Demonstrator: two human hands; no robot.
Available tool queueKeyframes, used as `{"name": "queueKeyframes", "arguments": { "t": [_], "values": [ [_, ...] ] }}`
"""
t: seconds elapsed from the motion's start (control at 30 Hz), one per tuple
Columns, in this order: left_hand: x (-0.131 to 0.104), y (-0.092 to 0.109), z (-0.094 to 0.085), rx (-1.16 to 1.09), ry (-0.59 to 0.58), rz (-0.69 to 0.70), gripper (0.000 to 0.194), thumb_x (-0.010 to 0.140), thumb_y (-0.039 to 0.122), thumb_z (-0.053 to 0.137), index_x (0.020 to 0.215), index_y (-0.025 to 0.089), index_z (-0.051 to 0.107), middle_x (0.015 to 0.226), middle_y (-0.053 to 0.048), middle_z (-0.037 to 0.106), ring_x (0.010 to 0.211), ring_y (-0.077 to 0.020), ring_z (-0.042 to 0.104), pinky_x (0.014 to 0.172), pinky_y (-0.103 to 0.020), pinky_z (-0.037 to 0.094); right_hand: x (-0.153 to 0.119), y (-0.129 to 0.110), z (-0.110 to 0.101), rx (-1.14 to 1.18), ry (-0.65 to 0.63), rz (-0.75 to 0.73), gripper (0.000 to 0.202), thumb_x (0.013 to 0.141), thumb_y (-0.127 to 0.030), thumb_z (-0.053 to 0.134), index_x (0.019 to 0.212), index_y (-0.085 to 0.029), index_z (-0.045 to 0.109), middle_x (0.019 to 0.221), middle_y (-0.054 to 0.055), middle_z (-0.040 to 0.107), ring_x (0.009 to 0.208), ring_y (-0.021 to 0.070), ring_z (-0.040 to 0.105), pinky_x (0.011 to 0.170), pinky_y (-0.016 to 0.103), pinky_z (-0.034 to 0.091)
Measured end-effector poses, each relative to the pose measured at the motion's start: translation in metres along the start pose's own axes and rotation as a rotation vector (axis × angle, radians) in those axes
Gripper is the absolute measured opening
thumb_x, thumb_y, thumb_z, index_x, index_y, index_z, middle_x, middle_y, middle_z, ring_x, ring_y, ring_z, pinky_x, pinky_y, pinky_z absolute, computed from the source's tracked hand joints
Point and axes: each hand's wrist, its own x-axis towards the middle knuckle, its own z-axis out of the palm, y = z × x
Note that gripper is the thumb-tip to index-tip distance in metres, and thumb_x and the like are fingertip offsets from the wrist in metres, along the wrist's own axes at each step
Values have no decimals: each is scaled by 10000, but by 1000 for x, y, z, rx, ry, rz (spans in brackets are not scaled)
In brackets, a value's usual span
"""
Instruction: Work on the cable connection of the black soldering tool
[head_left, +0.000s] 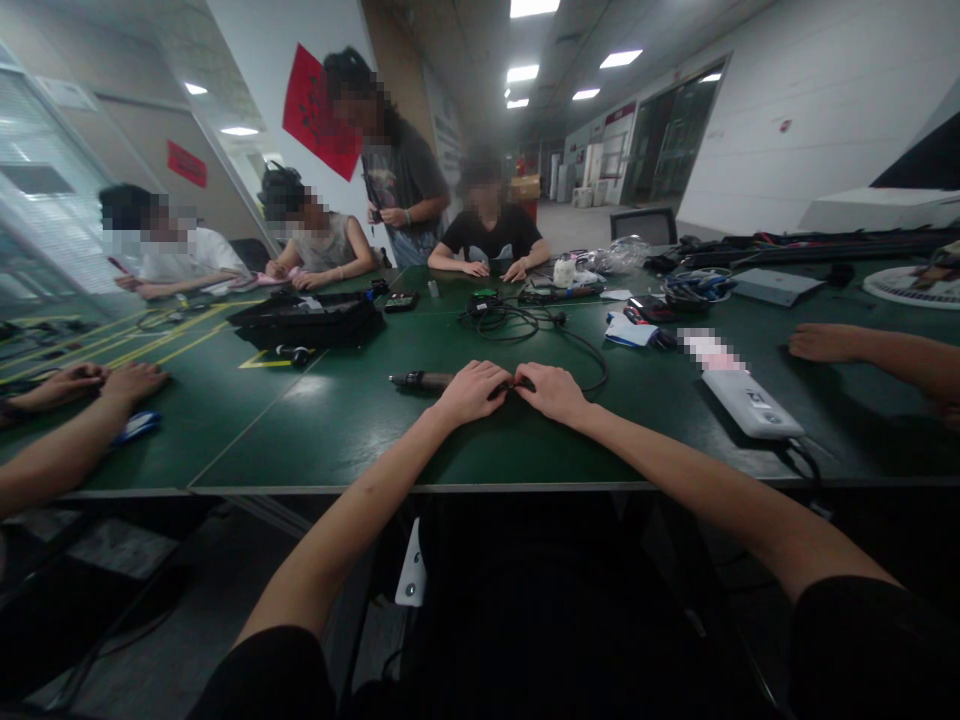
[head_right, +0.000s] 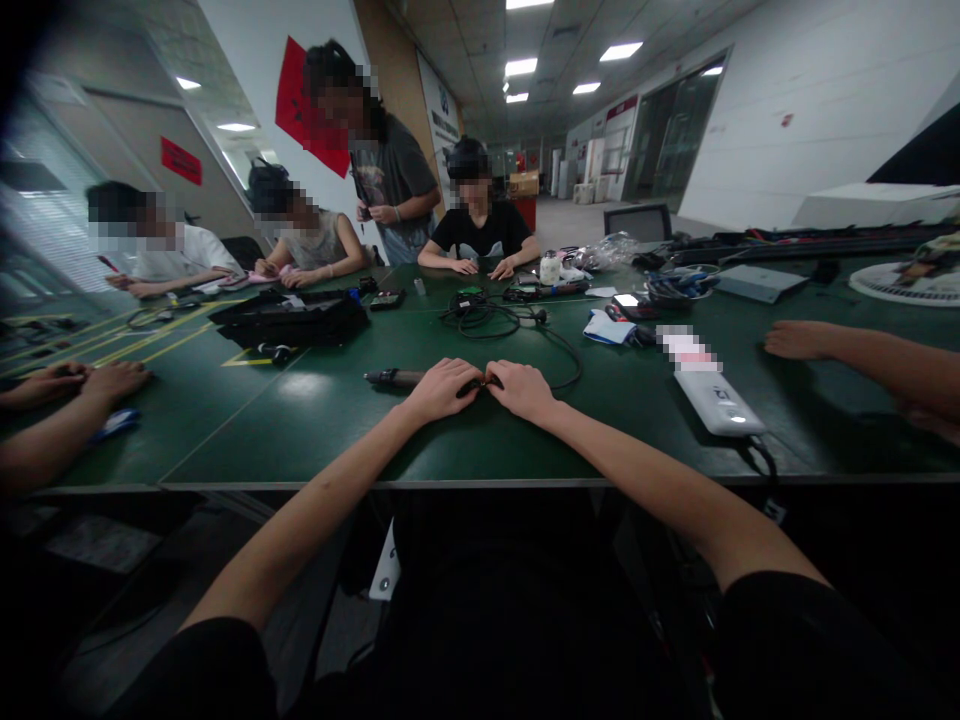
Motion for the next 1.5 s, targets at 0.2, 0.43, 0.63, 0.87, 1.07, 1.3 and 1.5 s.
{"name": "queueKeyframes", "arguments": {
  "t": [0.2, 0.43, 0.63, 0.87, 1.07, 1.3, 1.5],
  "values": [
    [0, -1, 0, 19, 19, -41, 188, 1020, 379, 585, 1127, 238, 649, 1129, -73, 710, 1097, -254, 620, 933, -415, 446, 0, 0, 1, 5, 12, -9, 114, 1014, -315, 599, 1096, -264, 659, 1106, 32, 732, 943, 214, 671, 734, 292, 396],
    [1, 2, -1, 10, -2, -17, 165, 1004, 312, 580, 1137, 237, 641, 1153, -69, 707, 1116, -248, 620, 947, -416, 447, 0, 0, 0, 0, 4, -4, 131, 1011, -330, 608, 1112, -261, 656, 1116, 36, 731, 954, 217, 670, 741, 293, 400],
    [1, 4, -3, 6, 0, -16, 177, 997, 308, 583, 1151, 239, 637, 1157, -75, 704, 1125, -254, 615, 949, -421, 451, 0, -1, -1, 7, 10, -8, 106, 1014, -317, 599, 1088, -259, 649, 1111, 30, 732, 941, 212, 673, 723, 296, 395],
    [2, 5, -4, -5, -21, -18, 197, 999, 312, 577, 1172, 241, 639, 1170, -79, 702, 1123, -258, 615, 953, -426, 453, -1, -2, -3, 7, -12, 12, 130, 1018, -322, 592, 1112, -261, 658, 1129, 39, 731, 960, 221, 671, 740, 295, 411],
    [1, 5, -3, 17, -11, -41, 184, 1007, 328, 571, 1151, 238, 640, 1148, -83, 701, 1110, -263, 613, 945, -425, 448, -1, -2, -2, 5, -7, 9, 133, 1022, -323, 584, 1110, -260, 661, 1123, 40, 730, 965, 219, 671, 751, 293, 413],
    [1, 4, -3, 25, 3, -40, 151, 1009, 329, 576, 1110, 233, 636, 1137, -77, 704, 1101, -257, 616, 937, -416, 446, -1, -1, -2, 10, 3, 1, 123, 1020, -322, 591, 1104, -259, 656, 1119, 38, 730, 966, 217, 670, 748, 289, 406],
    [1, 3, -2, 6, -23, 2, 168, 1010, 287, 561, 1155, 238, 631, 1155, -74, 706, 1120, -247, 619, 940, -408, 450, -1, -2, -2, 15, 1, 8, 117, 1017, -319, 594, 1100, -260, 652, 1122, 36, 730, 962, 218, 672, 742, 292, 405]
  ]
}}
